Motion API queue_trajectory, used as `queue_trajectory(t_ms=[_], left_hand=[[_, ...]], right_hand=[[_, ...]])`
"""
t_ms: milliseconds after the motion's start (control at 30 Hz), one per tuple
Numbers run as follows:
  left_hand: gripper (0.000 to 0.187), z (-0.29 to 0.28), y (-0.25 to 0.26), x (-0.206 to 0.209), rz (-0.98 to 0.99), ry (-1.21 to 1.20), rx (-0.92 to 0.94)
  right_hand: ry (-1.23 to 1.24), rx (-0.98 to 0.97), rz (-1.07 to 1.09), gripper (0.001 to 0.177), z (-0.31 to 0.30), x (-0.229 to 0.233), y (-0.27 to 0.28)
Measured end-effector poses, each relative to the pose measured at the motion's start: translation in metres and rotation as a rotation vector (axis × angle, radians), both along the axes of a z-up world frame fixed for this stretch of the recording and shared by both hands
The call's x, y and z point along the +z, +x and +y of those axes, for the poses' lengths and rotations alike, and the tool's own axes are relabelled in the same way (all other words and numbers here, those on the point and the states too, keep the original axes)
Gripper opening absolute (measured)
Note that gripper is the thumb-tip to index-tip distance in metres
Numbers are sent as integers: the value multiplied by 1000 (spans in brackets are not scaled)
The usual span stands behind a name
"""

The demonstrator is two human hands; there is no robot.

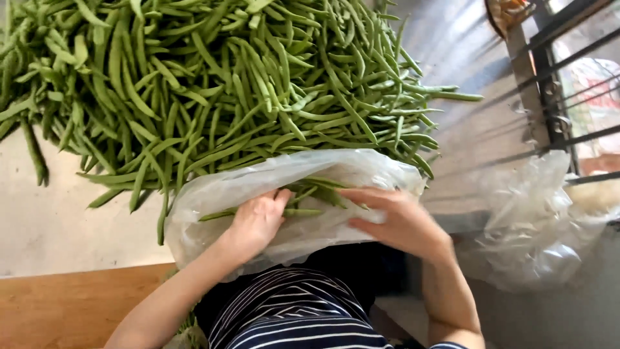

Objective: A person is efficiently sorting and bagging a large quantity of green beans from a pile on a metal table into clear plastic bags.

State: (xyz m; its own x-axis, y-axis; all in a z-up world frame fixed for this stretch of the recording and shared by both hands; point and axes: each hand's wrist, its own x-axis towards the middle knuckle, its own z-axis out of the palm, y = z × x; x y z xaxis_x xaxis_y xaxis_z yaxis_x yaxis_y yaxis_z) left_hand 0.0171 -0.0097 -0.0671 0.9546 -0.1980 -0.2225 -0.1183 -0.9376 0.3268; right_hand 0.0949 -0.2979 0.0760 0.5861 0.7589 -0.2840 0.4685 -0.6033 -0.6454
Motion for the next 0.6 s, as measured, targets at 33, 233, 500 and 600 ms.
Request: queue_trajectory(t_ms=[33,233,500,600], left_hand=[[57,-1,-4,2,-92,24,-32],[55,-7,-8,40,-359,160,-236],[58,-30,128,130,-376,-204,-238],[88,-42,199,102,-305,-375,-206]], right_hand=[[208,-301,23,57,-24,-15,2],[439,-1091,214,46,-144,-84,3],[1337,-1320,597,45,-97,-169,39],[1241,-1307,547,42,-77,-178,80]])
